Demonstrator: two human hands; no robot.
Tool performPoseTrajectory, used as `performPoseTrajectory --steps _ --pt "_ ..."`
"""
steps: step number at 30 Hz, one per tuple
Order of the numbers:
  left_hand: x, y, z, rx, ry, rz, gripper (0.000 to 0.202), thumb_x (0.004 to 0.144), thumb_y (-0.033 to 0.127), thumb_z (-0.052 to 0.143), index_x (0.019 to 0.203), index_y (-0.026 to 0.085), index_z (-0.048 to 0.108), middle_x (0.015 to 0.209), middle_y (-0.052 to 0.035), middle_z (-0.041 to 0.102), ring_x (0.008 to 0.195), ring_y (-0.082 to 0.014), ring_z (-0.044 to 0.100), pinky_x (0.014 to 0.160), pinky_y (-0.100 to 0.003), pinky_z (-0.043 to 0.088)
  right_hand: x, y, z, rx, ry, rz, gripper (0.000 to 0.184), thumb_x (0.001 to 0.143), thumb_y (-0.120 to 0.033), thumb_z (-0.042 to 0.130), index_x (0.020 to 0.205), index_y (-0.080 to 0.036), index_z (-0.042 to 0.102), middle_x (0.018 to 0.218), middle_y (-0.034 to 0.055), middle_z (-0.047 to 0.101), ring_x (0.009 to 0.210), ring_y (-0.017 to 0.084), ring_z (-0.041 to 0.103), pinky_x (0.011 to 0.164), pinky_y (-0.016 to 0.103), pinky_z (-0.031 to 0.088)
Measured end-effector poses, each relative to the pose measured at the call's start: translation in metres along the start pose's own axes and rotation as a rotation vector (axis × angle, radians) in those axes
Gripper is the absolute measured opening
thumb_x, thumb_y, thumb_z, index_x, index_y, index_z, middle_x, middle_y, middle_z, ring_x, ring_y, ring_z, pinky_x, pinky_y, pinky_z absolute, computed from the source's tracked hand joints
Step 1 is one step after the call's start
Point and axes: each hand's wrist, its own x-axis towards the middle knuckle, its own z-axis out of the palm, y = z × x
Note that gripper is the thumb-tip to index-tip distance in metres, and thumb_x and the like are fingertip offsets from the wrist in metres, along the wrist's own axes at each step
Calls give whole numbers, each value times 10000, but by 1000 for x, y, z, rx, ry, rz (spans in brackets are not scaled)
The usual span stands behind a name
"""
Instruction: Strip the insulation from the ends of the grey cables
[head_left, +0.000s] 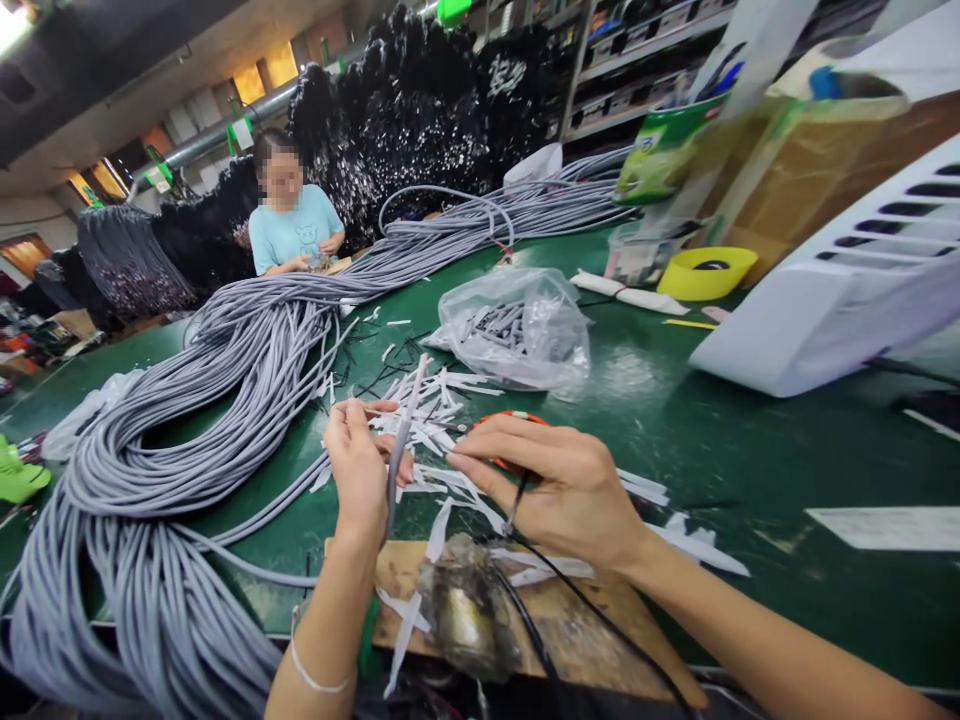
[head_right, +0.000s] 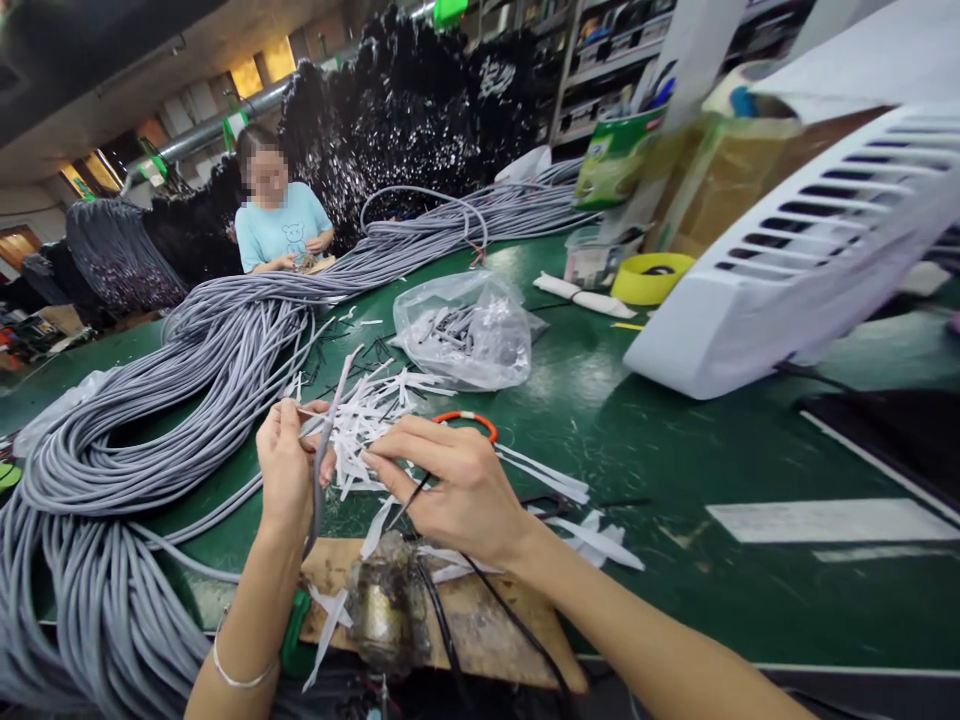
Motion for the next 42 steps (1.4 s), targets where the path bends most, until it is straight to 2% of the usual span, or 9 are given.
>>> performPoseTrajectory --steps 4,9,13,16,21,23,31,39,42 --pt "1 10 -3 -178 -82 -115 421 648 526 628 748 175 419 633 5 622 266 -26 387 280 -148 248 3 1 -2 37 -2 59 103 767 -101 576 693 -172 590 602 6 598 513 90 535 463 194 423" --pt "2 15 -10 -214 -287 -114 467 530 246 742 941 110 567 662 -35 658 397 -28 442 401 -147 325 6 12 -11 13 44 261 115 765 -172 586 651 -179 600 537 -14 566 398 71 436 360 195 339" --pt "1 6 -7 -38 -321 -24 427 527 198 756 929 119 637 674 -23 668 473 -75 545 475 -184 417 6 16 -19 -117 462 435 89 778 -209 579 691 -189 587 615 17 575 434 87 463 366 207 341" --pt "-2 1 -1 19 -278 9 417 517 193 766 914 133 650 668 -21 680 544 -121 614 576 -225 485 5 10 -17 -158 683 344 65 784 -211 583 722 -193 588 607 10 543 480 94 473 407 208 365" --pt "-7 2 5 99 -257 8 381 503 156 768 869 126 664 687 -45 691 634 -149 639 618 -228 503 4 5 -1 -19 189 301 124 738 -254 638 805 -150 645 545 -31 478 421 69 391 381 200 326" --pt "-8 3 7 122 -280 -6 409 487 128 763 887 128 676 728 -41 686 631 -128 617 597 -209 490 3 6 2 -16 121 304 91 757 -207 604 718 -143 655 562 -10 505 445 75 416 400 205 332" --pt "-5 -3 4 95 -296 -9 218 563 259 745 728 119 722 683 -45 672 641 -129 582 620 -235 463 5 9 -8 -64 94 283 129 777 -160 564 671 -150 636 571 -1 529 444 76 435 397 201 331" --pt "-7 0 3 171 -205 107 145 546 192 734 679 136 728 666 -44 672 617 -135 590 585 -226 467 10 20 -33 -489 565 279 115 807 -186 540 721 -164 614 604 15 507 485 98 419 434 236 336" --pt "-8 -4 3 271 -247 198 114 590 176 704 695 146 732 639 -37 654 588 -127 570 547 -218 445 8 13 -23 -381 339 125 70 792 -204 576 789 -176 640 666 22 526 543 100 488 467 222 397"
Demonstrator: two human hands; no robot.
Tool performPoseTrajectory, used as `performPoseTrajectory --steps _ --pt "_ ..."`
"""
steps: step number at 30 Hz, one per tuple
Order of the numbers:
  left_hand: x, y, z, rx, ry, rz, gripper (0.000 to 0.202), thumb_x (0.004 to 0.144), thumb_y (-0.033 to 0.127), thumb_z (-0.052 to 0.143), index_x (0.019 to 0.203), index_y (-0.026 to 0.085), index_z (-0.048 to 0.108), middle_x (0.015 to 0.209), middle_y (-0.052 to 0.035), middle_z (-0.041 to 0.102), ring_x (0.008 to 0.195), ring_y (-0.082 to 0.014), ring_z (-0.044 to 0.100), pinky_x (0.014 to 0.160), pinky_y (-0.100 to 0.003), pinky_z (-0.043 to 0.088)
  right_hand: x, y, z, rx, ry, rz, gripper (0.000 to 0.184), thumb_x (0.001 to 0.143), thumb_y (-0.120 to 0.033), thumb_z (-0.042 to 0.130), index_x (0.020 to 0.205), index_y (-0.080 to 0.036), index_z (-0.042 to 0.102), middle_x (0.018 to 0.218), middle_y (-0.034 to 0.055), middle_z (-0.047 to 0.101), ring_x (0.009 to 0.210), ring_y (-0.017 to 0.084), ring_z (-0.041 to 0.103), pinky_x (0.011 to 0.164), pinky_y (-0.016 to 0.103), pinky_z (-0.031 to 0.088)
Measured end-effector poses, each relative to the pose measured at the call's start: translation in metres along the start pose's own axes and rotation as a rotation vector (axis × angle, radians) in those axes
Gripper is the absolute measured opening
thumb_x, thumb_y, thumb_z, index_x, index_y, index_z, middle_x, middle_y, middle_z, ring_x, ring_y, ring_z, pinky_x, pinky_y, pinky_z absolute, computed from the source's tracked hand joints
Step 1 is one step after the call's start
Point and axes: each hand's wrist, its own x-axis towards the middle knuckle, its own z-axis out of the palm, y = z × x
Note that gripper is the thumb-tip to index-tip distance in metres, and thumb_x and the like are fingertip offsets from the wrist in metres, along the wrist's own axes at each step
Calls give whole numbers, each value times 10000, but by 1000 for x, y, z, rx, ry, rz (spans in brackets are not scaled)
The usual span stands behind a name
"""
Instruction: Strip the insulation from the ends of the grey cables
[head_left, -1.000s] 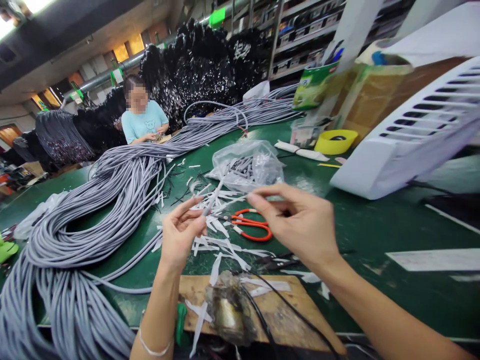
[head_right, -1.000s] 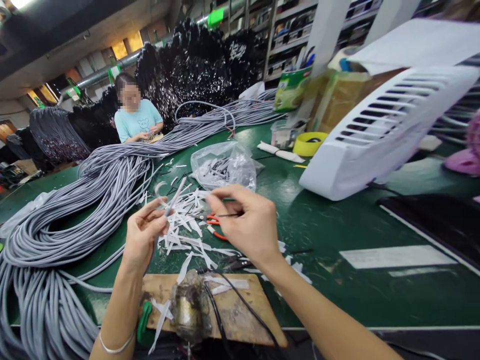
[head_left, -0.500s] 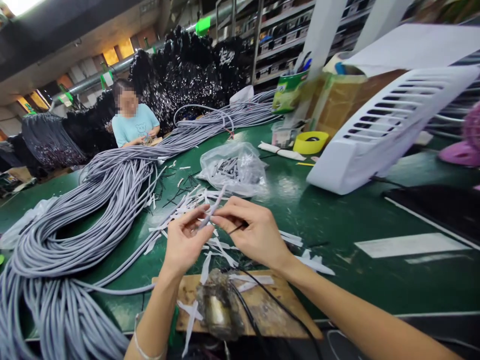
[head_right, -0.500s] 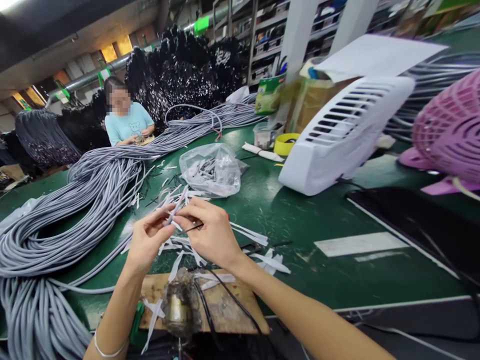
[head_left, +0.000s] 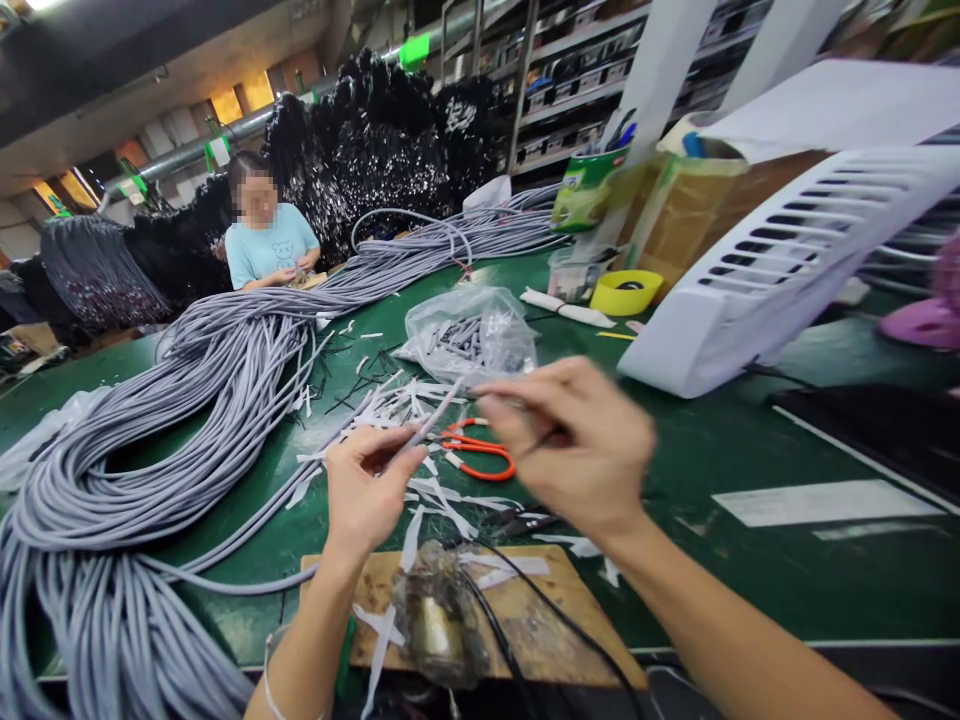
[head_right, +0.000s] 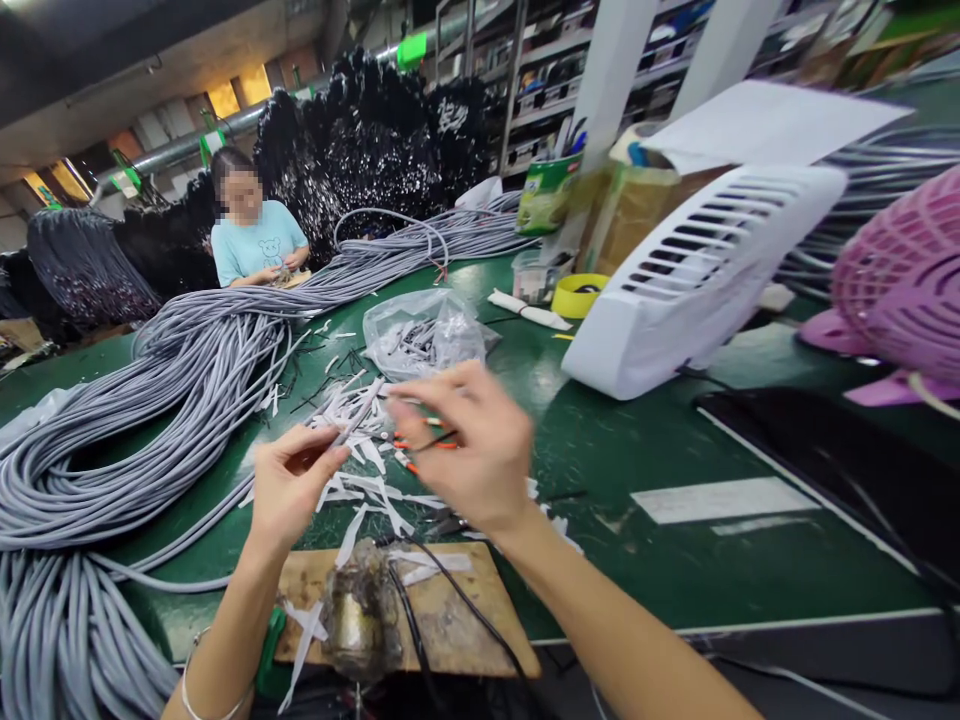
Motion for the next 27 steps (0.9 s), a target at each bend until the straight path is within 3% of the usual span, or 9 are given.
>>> performPoseTrajectory --steps 2,4,8,12,18,22,24,27 --pt "-1 -3 1 70 -23 41 102 616 174 686 703 149 733 624 -33 641 559 -117 543 522 -216 420 -7 -7 7 63 -170 -68 89 783 -217 591 826 -173 655 714 29 537 566 98 522 483 215 425" --pt "-2 -4 1 121 -44 53 94 627 167 677 701 149 732 617 -32 636 547 -113 526 514 -217 404 -12 -12 13 89 -220 -65 81 782 -198 589 809 -166 658 701 24 532 558 93 523 484 211 428" --pt "-2 -1 3 123 -66 -3 106 613 160 682 704 141 733 628 -36 642 565 -116 536 529 -213 410 -15 -13 15 107 -142 -12 54 773 -152 590 741 -165 632 636 0 507 539 85 504 474 200 415" --pt "0 3 3 2 -56 -58 184 608 178 687 784 146 733 605 -10 602 548 -96 515 509 -194 397 -13 -13 13 131 -160 25 82 782 -149 557 714 -149 602 629 1 503 514 79 485 424 187 380" --pt "0 1 1 -210 -12 -138 220 606 337 715 615 118 691 438 35 479 359 -37 354 346 -173 239 -13 -5 18 146 -233 265 117 719 -150 568 603 -164 571 561 -17 502 456 76 444 413 196 359" --pt "0 -1 1 -239 16 -149 294 626 401 699 608 110 655 411 23 509 323 -47 376 320 -170 251 -10 -5 15 261 -99 423 114 772 -229 534 682 -174 579 662 3 541 452 70 434 399 199 353" --pt "-1 0 2 -223 15 -143 314 632 419 693 603 111 636 416 22 515 319 -52 389 316 -170 272 -8 -7 13 337 -102 403 123 798 -263 519 760 -180 601 731 15 561 452 67 427 406 203 365" --pt "-2 1 2 -187 -11 -135 333 635 441 690 624 116 620 422 27 517 318 -57 404 313 -171 291 -8 -9 11 415 -219 289 142 784 -286 559 853 -180 621 808 30 591 422 52 374 404 211 367"
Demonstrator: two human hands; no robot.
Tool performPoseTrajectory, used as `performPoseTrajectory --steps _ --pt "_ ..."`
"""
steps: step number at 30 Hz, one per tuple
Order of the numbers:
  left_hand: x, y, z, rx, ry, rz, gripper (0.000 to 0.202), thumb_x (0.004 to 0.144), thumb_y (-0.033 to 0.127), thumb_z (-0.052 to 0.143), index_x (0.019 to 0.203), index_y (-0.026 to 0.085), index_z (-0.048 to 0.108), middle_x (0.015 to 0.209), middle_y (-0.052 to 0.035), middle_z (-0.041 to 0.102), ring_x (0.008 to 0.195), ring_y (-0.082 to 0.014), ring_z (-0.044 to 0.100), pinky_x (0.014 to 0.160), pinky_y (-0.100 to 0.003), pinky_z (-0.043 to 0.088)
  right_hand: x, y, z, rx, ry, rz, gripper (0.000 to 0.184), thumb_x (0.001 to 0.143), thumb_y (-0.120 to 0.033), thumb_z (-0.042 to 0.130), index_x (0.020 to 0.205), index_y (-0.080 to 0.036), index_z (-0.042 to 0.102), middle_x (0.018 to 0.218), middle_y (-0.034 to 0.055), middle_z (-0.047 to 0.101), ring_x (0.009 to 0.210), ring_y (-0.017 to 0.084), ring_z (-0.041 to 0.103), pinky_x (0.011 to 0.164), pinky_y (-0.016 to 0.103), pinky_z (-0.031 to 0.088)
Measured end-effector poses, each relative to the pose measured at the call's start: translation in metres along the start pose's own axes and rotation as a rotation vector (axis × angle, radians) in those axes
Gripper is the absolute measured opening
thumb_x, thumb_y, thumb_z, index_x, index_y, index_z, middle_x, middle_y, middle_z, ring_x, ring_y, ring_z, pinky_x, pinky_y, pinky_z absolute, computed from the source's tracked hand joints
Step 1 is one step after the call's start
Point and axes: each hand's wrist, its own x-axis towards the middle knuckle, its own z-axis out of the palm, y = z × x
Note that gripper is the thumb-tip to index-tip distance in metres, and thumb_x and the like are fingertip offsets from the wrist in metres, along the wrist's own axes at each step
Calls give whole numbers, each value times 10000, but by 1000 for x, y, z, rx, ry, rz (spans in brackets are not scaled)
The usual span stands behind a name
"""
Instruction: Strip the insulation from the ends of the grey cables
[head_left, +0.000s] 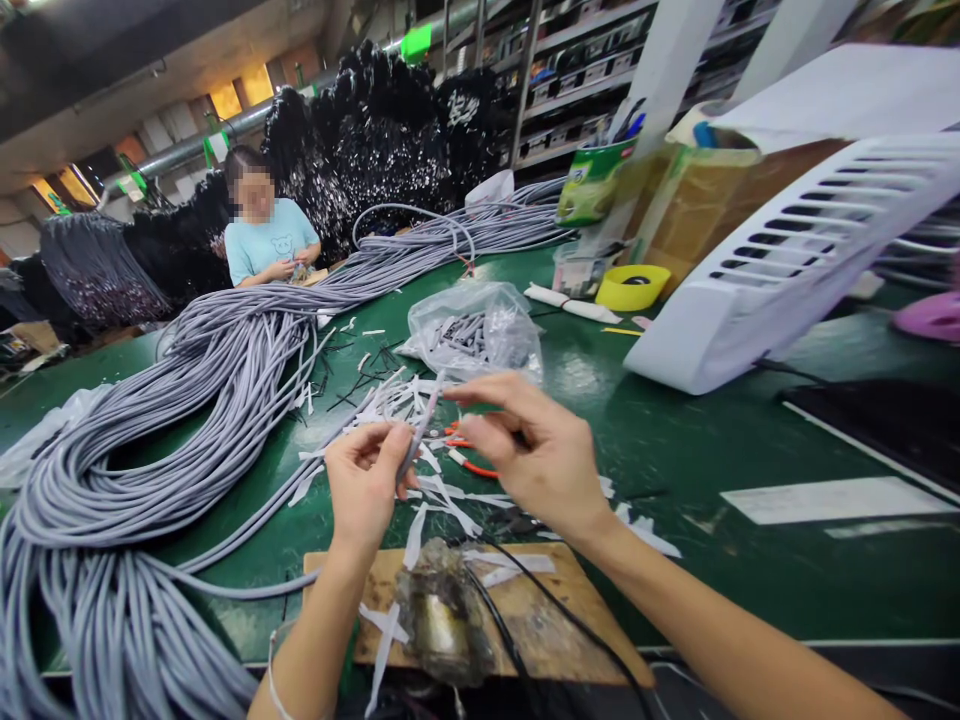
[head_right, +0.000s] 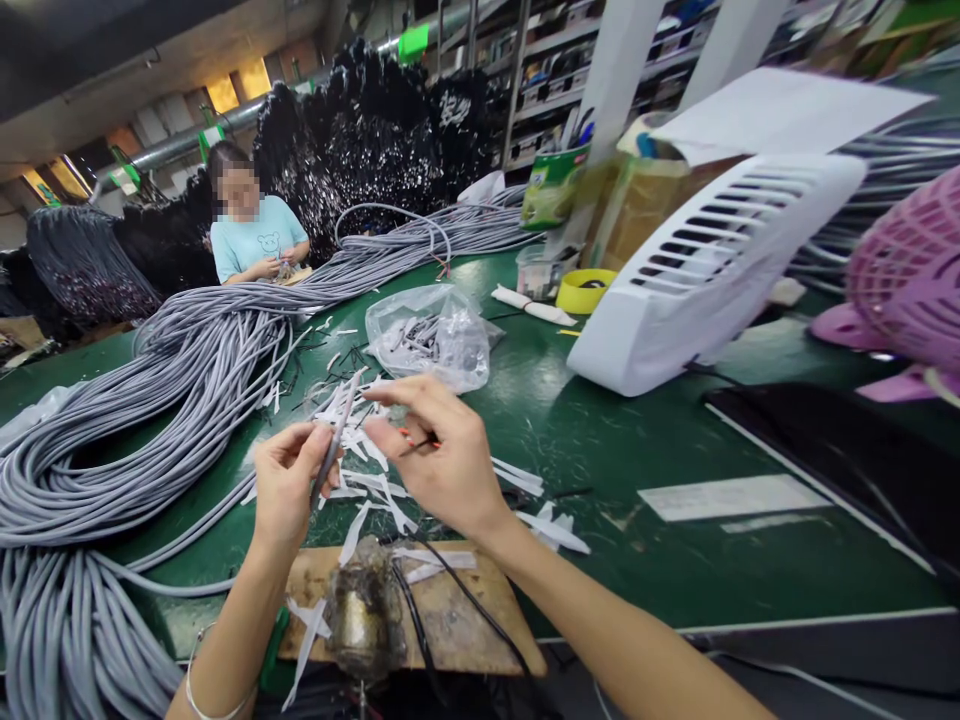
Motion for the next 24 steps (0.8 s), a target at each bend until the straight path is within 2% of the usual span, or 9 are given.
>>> performPoseTrajectory --steps 3,6,11,13,15,17,19,21,24 --pt "-1 -1 0 29 -22 17 319 666 434 673 667 121 609 406 40 503 314 -55 403 321 -166 305 -2 -1 2 -19 -125 -79 101 776 -248 579 811 -165 625 676 9 588 423 60 375 401 205 345" --pt "0 -2 1 -15 16 6 312 682 428 662 663 137 549 426 52 499 312 -53 413 311 -156 311 -4 -4 5 -70 -177 -141 115 795 -168 544 706 -151 615 539 -16 527 446 70 414 427 200 342" --pt "5 1 -1 -195 129 -48 340 695 457 635 690 164 462 517 47 544 289 -46 412 270 -143 271 -9 -8 10 2 -223 -186 112 776 -128 545 694 -135 621 544 -13 530 448 64 416 432 192 347" --pt "6 5 -4 -277 103 -102 371 676 488 641 726 167 463 587 22 594 294 -41 412 272 -143 253 -10 -6 13 52 -247 -123 122 772 -150 553 680 -135 632 537 -11 539 444 64 417 421 188 342" --pt "5 10 -6 -354 1 -166 453 636 547 653 826 163 504 647 -5 625 294 -29 383 279 -145 228 -8 -2 14 96 -289 13 150 775 -200 555 671 -139 643 555 -1 574 444 70 431 406 188 339" --pt "4 12 -8 -370 -106 -193 542 589 532 700 949 156 549 640 -5 623 295 -11 332 291 -143 197 -5 5 13 116 -315 153 179 773 -254 554 671 -143 651 593 14 615 457 82 464 398 192 349" --pt "3 12 -8 -319 -167 -174 513 562 431 756 956 141 600 618 4 609 303 5 304 303 -143 168 1 11 9 69 -270 189 179 763 -270 557 678 -148 657 614 21 632 474 96 491 406 201 366" --pt "3 10 -7 -245 -191 -147 390 569 355 767 859 120 651 598 5 595 308 12 302 310 -150 152 5 14 5 -59 -162 105 156 755 -245 562 672 -153 657 589 15 616 476 103 494 428 213 377" --pt "4 5 -3 -190 -202 -114 313 600 362 744 775 108 689 567 6 569 322 13 299 323 -156 146 6 12 5 -270 -21 -65 135 767 -195 550 679 -165 647 607 15 620 506 112 526 478 226 398"
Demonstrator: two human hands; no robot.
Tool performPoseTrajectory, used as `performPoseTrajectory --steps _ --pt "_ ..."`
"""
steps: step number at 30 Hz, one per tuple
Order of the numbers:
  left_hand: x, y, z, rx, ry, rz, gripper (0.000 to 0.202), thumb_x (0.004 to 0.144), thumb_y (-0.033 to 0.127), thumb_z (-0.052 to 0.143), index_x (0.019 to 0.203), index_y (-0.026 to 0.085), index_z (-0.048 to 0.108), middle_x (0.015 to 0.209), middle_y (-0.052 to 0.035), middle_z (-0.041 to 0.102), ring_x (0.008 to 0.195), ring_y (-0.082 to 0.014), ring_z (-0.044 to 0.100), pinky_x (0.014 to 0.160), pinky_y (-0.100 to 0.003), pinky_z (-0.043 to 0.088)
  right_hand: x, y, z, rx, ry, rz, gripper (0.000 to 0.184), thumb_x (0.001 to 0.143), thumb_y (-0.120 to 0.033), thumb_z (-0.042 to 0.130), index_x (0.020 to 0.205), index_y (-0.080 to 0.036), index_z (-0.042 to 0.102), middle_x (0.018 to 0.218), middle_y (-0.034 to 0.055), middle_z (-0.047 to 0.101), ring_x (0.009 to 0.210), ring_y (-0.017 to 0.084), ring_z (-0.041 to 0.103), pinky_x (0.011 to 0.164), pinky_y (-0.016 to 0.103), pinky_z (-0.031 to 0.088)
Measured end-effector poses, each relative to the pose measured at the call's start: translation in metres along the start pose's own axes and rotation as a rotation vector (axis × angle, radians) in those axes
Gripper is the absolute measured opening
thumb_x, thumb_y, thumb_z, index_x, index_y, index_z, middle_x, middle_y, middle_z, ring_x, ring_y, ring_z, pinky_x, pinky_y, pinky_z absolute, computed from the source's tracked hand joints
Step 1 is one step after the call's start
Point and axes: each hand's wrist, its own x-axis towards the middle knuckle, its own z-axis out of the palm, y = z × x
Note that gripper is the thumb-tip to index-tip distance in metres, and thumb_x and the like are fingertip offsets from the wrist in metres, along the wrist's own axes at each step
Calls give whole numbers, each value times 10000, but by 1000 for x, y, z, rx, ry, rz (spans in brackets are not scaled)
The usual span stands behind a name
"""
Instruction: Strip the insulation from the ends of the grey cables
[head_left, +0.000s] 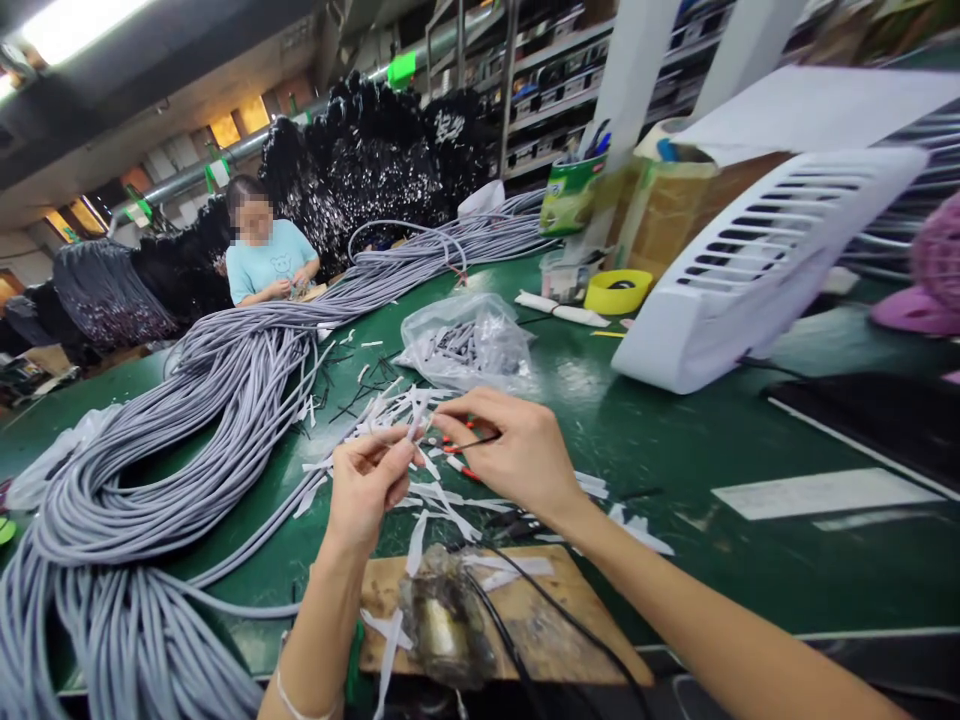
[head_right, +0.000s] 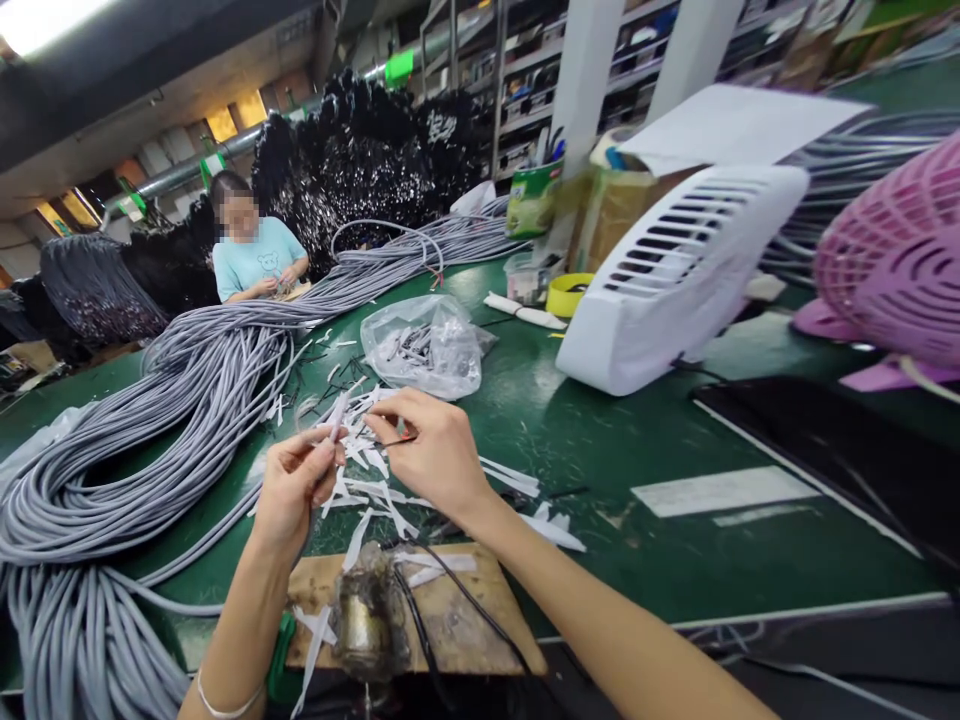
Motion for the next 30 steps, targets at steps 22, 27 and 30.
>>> performPoseTrajectory --steps 22,27,30 --pt "-3 -2 -5 148 115 53 593 689 654 523 606 90 685 395 33 362 364 -46 259 385 -207 155 40 -17 -19 218 -329 -243 186 791 -222 503 635 -160 583 521 -20 511 427 67 390 398 191 317" --pt "0 -4 -1 35 230 68 529 663 608 594 639 89 695 453 0 485 352 -24 268 386 -198 157 27 -9 -19 160 -266 -340 184 795 -145 472 625 -170 535 522 -30 466 441 65 408 408 179 324" --pt "0 0 1 -31 254 70 488 646 577 630 641 94 704 470 -11 512 375 -25 302 395 -188 168 23 -7 -16 101 -222 -396 180 797 -116 459 640 -172 525 533 -25 468 461 71 428 422 182 334"
